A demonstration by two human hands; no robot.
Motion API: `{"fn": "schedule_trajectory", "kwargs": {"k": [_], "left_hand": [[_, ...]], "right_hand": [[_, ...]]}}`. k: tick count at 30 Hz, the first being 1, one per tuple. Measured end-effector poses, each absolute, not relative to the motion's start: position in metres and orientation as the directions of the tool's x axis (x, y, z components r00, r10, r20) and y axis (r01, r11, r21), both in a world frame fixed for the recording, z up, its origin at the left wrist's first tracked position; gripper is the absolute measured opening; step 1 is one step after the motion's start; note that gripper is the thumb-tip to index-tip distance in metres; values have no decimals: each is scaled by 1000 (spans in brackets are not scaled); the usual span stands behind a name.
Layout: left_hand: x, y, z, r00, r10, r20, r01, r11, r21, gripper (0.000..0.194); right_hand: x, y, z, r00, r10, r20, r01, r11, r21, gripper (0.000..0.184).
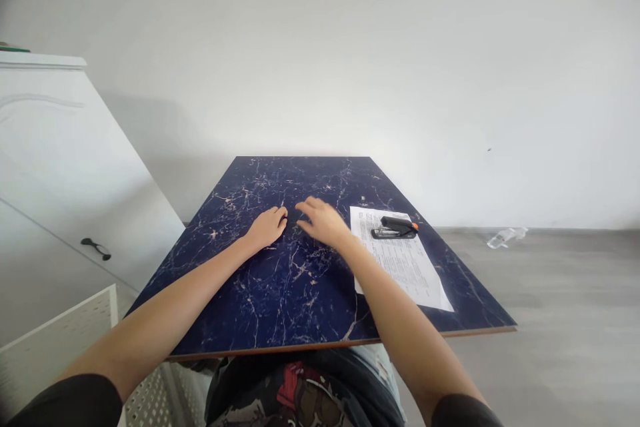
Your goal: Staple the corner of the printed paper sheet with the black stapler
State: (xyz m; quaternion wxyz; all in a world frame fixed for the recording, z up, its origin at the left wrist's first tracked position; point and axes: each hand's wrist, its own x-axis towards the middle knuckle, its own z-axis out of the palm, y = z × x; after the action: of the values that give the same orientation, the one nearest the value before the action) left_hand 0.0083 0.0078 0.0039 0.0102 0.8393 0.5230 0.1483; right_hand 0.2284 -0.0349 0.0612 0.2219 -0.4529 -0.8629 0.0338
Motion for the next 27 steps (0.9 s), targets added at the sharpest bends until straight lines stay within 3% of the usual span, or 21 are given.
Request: {"fn": "schedule_trajectory", "kwargs": {"k": [2, 5, 10, 13, 16, 19, 21, 24, 27], "left_hand": [[9, 7, 4, 409, 879, 244, 873, -455, 175, 21], [9, 7, 4, 406, 881, 241, 875, -451, 176, 21], [7, 9, 3, 413, 871, 265, 865, -466, 184, 20], [8, 5, 14, 394, 871, 293, 841, -470, 267, 18], [27, -22, 34, 405, 841, 358, 762, -527, 376, 45], [65, -81, 46, 569, 664, 485, 520, -747, 414, 49], [92, -132, 40, 766, 416, 490, 239, -892, 384, 42], [121, -197, 16, 935, 109, 337, 22, -967, 252, 35], [134, -222, -10, 996, -50, 67, -69, -941, 333, 37]], "right_hand": [[273, -37, 80, -408, 828, 385, 774, 537, -336, 49], [362, -43, 93, -356, 868, 345, 816, 469, -337, 57], [489, -56, 64, -210, 948, 238, 797, 307, -521, 75], [511, -60, 35, -246, 957, 156, 771, 291, -566, 67], [499, -57, 18, -254, 955, 156, 815, 298, -497, 55], [473, -49, 17, -278, 946, 164, 843, 322, -431, 49], [447, -43, 20, -335, 927, 166, 832, 374, -409, 43], [394, -31, 22, -405, 895, 189, 793, 446, -416, 35], [326, -19, 21, -469, 856, 218, 735, 515, -441, 31]]}}
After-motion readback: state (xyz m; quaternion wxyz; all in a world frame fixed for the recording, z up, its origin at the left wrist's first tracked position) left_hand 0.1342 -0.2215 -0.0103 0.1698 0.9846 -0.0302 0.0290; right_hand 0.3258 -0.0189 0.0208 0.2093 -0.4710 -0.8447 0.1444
